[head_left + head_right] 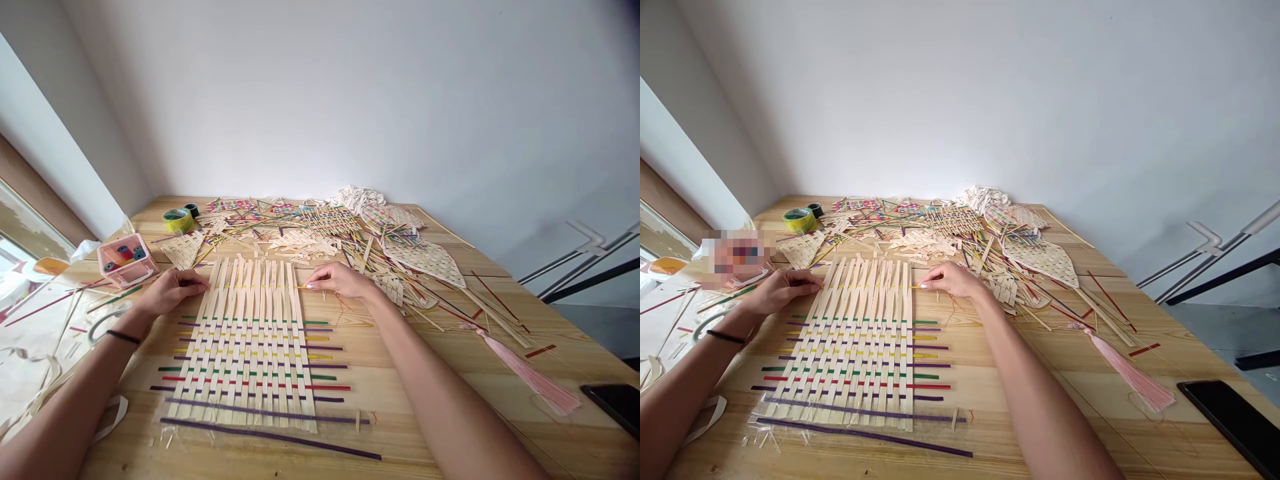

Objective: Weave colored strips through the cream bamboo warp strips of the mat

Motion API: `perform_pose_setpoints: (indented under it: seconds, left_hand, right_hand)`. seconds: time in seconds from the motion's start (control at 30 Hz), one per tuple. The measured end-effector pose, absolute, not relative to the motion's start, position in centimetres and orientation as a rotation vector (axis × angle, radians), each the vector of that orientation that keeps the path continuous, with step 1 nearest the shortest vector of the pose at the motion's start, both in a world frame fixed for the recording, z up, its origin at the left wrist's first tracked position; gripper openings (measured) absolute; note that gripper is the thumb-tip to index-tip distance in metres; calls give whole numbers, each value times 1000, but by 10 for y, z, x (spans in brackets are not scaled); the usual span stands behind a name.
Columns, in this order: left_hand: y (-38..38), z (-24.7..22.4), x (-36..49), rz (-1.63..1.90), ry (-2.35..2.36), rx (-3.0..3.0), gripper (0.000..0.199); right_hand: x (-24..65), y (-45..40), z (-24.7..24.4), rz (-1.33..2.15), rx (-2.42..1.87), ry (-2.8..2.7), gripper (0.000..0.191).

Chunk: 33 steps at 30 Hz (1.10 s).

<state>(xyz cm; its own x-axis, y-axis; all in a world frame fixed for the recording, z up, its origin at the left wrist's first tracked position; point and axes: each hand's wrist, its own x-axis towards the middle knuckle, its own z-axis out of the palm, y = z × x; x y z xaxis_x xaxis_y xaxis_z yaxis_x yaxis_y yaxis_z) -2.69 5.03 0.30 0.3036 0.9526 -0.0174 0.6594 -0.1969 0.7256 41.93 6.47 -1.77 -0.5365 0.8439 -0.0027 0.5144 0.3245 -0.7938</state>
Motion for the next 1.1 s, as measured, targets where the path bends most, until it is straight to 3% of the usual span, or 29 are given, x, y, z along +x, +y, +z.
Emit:
perform_pose_setpoints:
  seconds: [0.37, 0.83, 0.97, 1.1]
  left_hand:
    - [55, -4, -31, 646, 1485, 1850, 41]
    - [48, 1, -23, 670, 1417, 1935, 49]
    - [36, 8, -12, 873, 1460, 2017, 50]
    - [29, 35, -1, 1132, 1482, 2073, 50]
  right_hand:
    - [418, 66, -22, 1016, -1237, -2157, 55]
    - [419, 64, -20, 1077, -1184, -2168, 50]
    - [407, 57, -8, 915, -1244, -2134, 40]
    - [391, 45, 39, 595, -1238, -2087, 32]
